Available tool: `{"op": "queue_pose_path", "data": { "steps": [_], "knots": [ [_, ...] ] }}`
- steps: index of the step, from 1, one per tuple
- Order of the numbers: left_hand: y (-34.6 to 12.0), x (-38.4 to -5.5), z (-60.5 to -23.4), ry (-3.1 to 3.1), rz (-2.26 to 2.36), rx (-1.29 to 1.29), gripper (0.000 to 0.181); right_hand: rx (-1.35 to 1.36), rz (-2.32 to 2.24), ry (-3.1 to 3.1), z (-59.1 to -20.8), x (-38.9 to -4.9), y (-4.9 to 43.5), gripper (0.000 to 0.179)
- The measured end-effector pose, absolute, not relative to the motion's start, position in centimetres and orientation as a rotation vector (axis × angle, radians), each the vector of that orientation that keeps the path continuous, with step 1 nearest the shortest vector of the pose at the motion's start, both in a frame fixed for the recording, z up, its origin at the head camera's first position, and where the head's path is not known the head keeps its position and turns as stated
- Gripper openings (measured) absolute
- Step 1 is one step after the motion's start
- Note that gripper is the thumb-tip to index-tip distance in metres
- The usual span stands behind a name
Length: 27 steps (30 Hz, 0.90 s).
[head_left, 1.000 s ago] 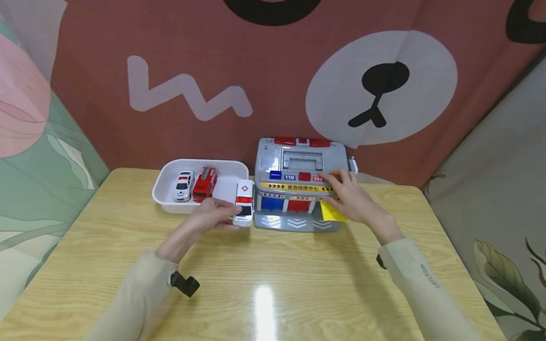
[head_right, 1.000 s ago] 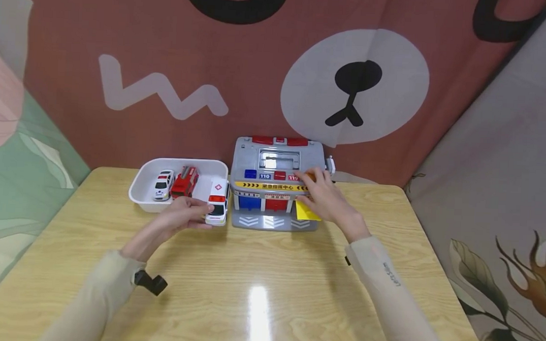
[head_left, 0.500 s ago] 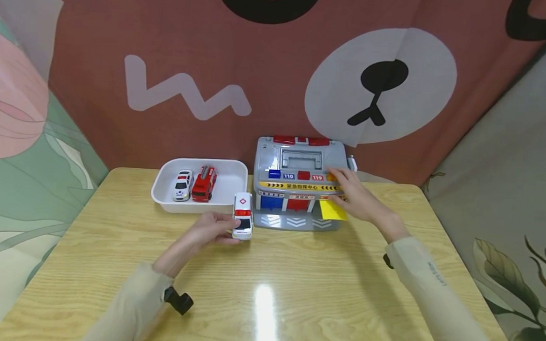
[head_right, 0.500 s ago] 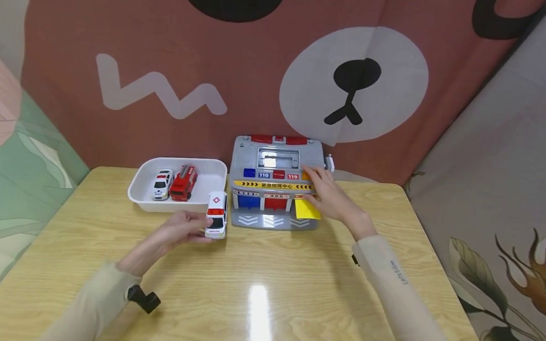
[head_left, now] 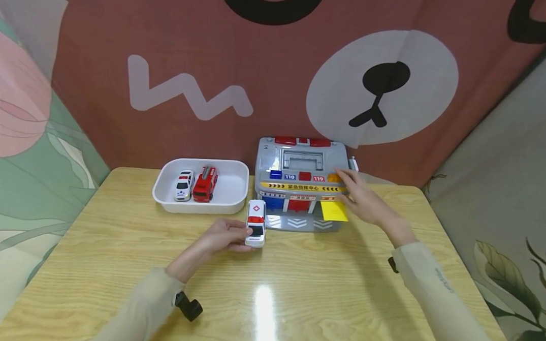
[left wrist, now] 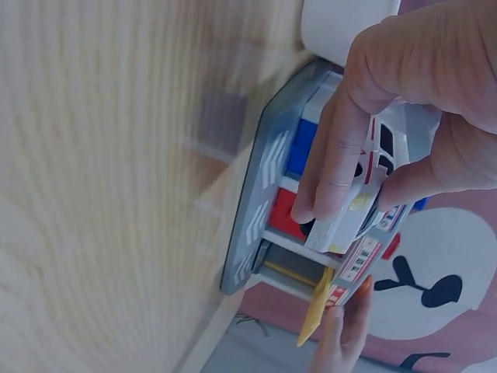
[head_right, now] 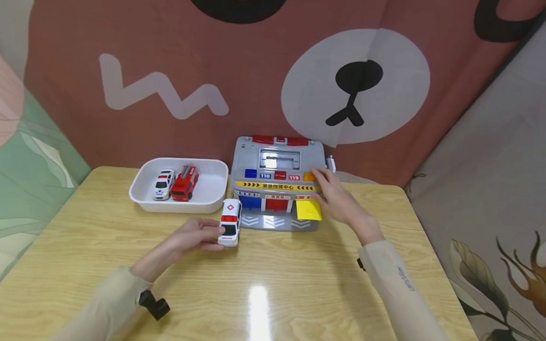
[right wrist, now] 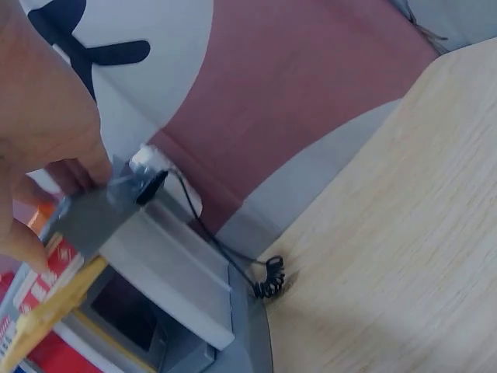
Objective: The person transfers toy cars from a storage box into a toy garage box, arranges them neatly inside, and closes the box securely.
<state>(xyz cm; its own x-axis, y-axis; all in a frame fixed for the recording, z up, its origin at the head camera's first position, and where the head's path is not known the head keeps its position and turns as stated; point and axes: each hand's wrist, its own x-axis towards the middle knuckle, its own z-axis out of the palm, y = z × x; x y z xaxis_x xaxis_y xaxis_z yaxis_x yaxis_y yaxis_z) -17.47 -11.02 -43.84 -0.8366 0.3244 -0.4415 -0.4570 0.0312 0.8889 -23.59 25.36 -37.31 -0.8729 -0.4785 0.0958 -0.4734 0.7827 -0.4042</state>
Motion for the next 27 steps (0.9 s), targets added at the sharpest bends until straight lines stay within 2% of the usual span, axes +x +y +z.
{"op": "queue_pose_path", "data": {
  "steps": [27],
  "knots": [
    [-3.3,-17.4,-46.2,1.612,1.908,-0.061,0.041,-0.843,-0.650,2.969,-36.6,-23.9,25.8,0.063]
  ]
}}
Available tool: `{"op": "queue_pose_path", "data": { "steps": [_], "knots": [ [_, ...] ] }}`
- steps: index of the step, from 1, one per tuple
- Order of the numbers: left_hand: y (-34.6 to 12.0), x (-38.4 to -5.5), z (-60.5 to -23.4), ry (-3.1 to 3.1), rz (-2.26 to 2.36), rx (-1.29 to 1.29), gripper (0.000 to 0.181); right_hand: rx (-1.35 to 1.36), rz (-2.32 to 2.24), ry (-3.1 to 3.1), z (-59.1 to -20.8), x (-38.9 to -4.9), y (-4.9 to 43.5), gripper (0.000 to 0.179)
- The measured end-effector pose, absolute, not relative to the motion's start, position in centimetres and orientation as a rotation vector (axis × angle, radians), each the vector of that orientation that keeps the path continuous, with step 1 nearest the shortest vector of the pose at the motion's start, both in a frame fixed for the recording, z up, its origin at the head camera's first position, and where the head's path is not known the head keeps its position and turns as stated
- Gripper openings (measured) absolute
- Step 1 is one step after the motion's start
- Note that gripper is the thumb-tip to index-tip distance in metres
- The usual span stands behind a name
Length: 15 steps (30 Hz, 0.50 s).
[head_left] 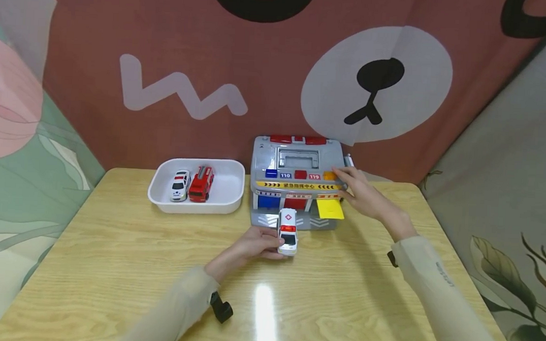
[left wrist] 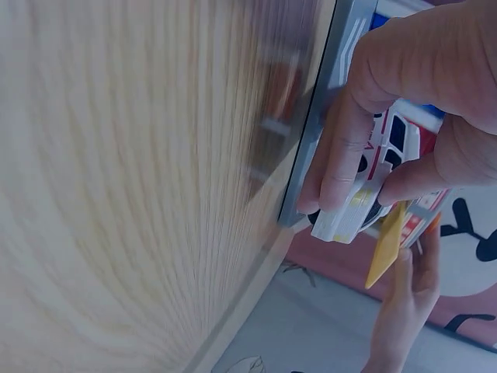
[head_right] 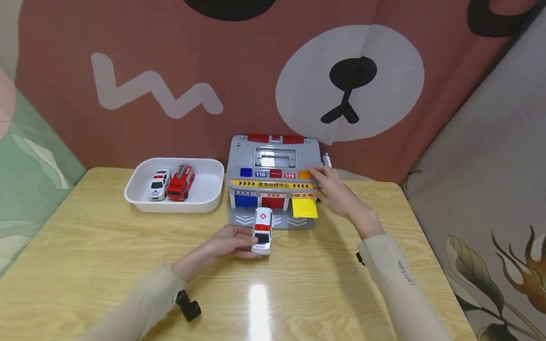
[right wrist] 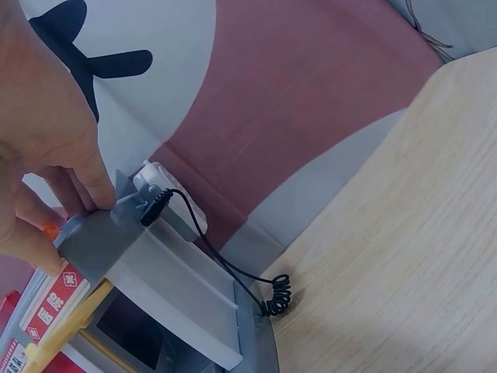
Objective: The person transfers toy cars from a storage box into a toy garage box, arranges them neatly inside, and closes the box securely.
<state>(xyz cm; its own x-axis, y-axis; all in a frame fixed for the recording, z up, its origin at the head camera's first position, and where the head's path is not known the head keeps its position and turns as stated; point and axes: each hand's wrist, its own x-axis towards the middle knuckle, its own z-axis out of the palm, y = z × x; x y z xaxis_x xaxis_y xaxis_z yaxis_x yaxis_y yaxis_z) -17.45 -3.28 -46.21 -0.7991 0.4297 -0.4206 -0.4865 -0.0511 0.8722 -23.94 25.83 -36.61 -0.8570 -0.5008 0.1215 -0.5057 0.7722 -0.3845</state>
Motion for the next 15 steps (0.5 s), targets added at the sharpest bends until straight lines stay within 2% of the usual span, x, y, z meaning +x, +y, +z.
{"op": "queue_pose_path", "data": {
  "steps": [15],
  "knots": [
    [2.4,-17.1,-47.3,1.500,1.984,0.008,0.027,0.825,0.632,-2.920,-36.5,-23.5,25.6,0.061]
  ]
}}
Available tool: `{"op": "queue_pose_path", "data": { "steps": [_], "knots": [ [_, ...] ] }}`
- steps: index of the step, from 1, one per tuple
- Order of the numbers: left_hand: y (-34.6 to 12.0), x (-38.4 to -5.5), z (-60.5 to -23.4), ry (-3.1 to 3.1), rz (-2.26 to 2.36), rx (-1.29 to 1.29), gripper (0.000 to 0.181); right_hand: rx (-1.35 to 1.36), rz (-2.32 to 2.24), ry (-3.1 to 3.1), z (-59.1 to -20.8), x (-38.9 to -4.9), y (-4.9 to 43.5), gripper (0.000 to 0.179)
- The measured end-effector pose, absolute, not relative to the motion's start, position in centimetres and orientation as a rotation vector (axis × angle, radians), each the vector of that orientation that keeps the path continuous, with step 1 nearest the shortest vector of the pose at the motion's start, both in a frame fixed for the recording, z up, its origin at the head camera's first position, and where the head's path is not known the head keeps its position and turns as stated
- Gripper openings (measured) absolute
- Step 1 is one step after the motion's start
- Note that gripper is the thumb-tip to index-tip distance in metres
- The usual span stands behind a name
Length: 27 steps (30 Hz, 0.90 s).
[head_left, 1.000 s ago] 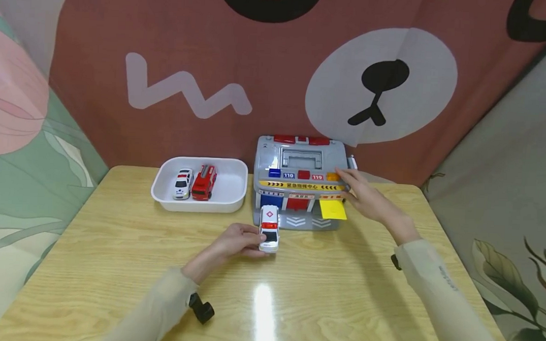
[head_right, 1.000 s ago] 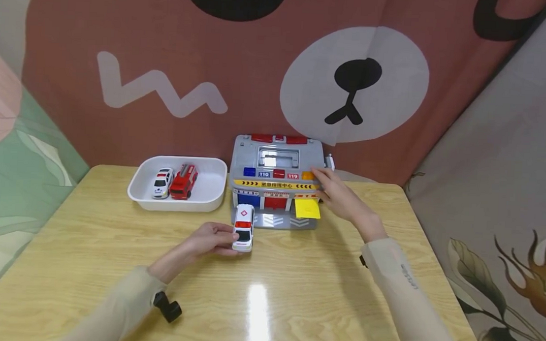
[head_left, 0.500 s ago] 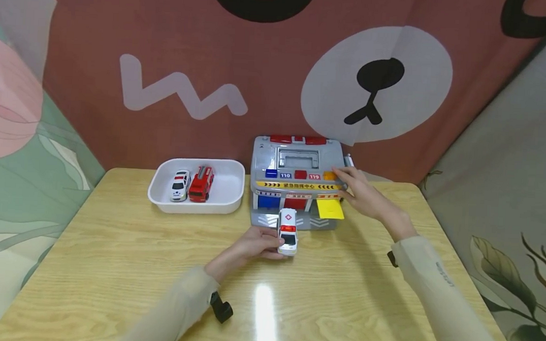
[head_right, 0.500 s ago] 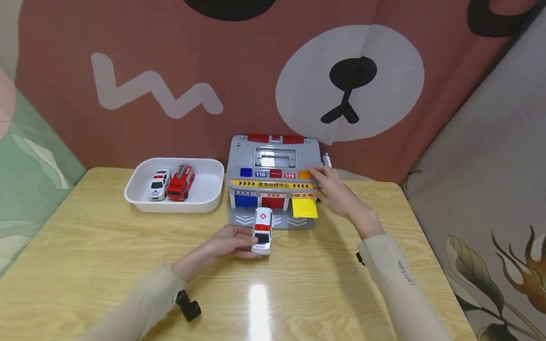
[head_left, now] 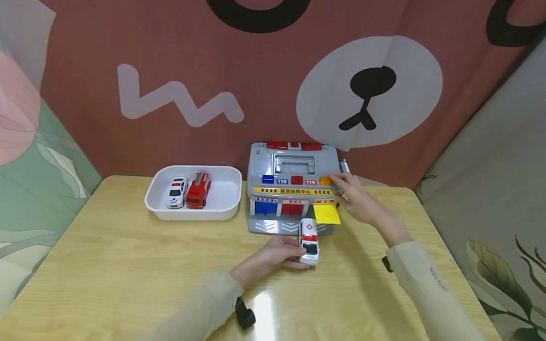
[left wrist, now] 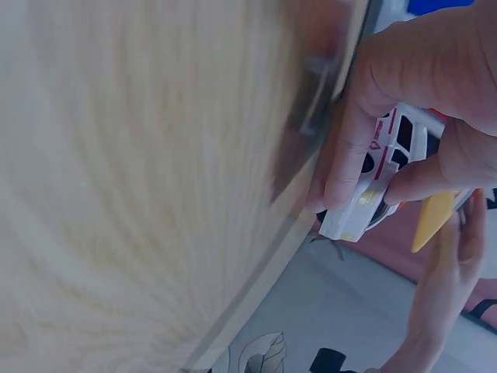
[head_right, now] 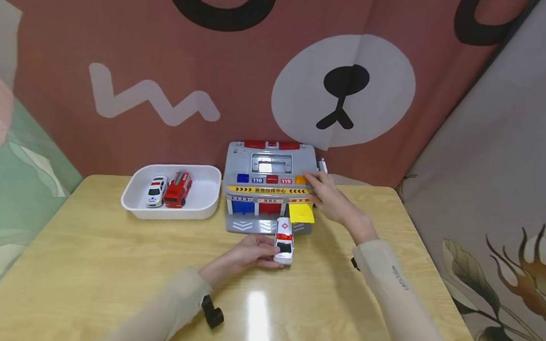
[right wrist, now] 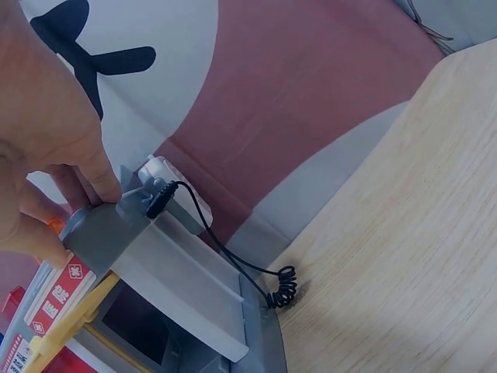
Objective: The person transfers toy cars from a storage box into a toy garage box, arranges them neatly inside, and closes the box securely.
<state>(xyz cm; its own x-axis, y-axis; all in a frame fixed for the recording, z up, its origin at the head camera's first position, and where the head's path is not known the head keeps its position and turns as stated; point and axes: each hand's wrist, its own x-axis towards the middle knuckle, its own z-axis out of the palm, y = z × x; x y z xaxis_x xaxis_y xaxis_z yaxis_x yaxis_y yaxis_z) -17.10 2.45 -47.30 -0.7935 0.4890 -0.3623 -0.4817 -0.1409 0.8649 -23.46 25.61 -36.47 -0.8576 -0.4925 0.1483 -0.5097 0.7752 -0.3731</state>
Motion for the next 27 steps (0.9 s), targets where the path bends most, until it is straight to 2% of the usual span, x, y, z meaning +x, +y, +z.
{"op": "queue_pose_path", "data": {
  "steps": [8,18,27],
  "knots": [
    [5.6,-17.3,-48.1,1.440,2.010,0.017,0.026,0.795,0.638,-2.920,-36.7,-23.4,25.9,0.062],
    [6.4,-17.8,-48.5,1.469,2.044,-0.021,0.032,0.819,0.665,-2.903,-37.6,-23.2,25.2,0.058],
    [7.5,-18.6,-48.0,1.491,2.097,-0.032,0.033,0.784,0.666,-2.894,-36.9,-23.2,25.2,0.059]
  ]
}}
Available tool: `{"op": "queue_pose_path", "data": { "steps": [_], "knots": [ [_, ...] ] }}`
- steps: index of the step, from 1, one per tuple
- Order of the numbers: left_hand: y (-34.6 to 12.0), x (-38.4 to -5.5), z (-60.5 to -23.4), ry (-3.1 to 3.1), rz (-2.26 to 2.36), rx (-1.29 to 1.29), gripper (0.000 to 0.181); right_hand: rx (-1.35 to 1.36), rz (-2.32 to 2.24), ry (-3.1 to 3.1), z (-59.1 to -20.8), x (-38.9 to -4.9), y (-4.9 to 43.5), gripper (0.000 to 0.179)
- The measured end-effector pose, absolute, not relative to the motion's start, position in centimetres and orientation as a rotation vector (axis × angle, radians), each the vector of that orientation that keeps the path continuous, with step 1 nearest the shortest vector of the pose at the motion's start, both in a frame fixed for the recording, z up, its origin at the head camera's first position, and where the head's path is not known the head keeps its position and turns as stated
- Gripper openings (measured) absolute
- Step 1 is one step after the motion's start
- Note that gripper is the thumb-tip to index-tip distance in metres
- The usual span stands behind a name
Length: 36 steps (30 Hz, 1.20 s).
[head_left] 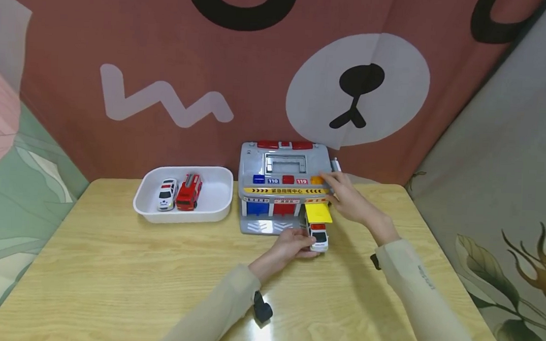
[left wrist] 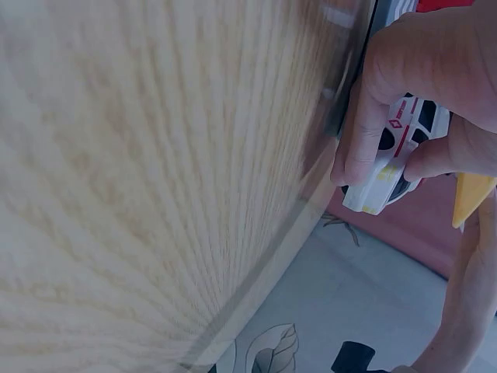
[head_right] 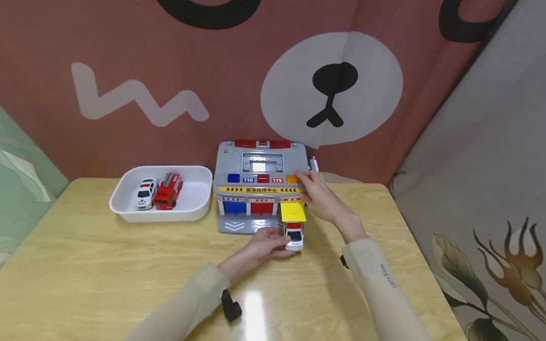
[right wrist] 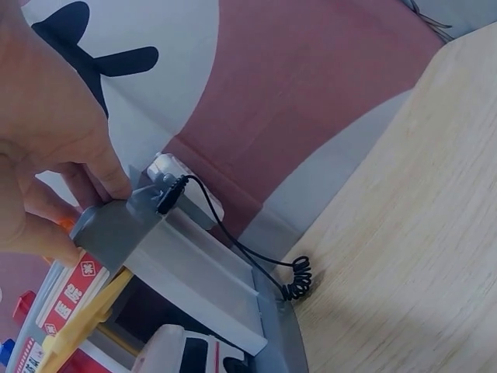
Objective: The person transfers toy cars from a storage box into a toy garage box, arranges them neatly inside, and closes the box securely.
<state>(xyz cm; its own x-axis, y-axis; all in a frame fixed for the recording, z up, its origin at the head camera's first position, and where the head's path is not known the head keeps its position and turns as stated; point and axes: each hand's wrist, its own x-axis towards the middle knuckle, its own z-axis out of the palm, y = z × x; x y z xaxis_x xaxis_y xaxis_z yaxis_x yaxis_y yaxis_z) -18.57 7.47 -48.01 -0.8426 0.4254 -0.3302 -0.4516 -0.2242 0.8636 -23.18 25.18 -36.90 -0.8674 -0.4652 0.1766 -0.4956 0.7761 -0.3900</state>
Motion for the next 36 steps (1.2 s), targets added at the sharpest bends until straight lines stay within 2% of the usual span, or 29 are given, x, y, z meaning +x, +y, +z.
{"op": "queue_pose_path", "data": {
  "steps": [7,16,26,36],
  "knots": [
    [7.1,-19.5,-48.2,1.486,2.094,-0.044,0.037,0.755,0.655,-2.925,-36.8,-23.1,25.1,0.059],
    [6.7,-20.5,-47.8,1.501,2.109,-0.013,0.028,0.770,0.665,-2.922,-36.6,-23.1,25.1,0.060],
    [6.6,-21.4,-47.5,1.623,2.088,-0.072,0.027,0.839,0.721,-2.864,-37.1,-23.5,25.9,0.060],
    [6.5,-21.7,-47.2,1.663,2.061,-0.070,0.036,0.853,0.760,-2.845,-37.4,-23.7,26.3,0.060]
  ]
}}
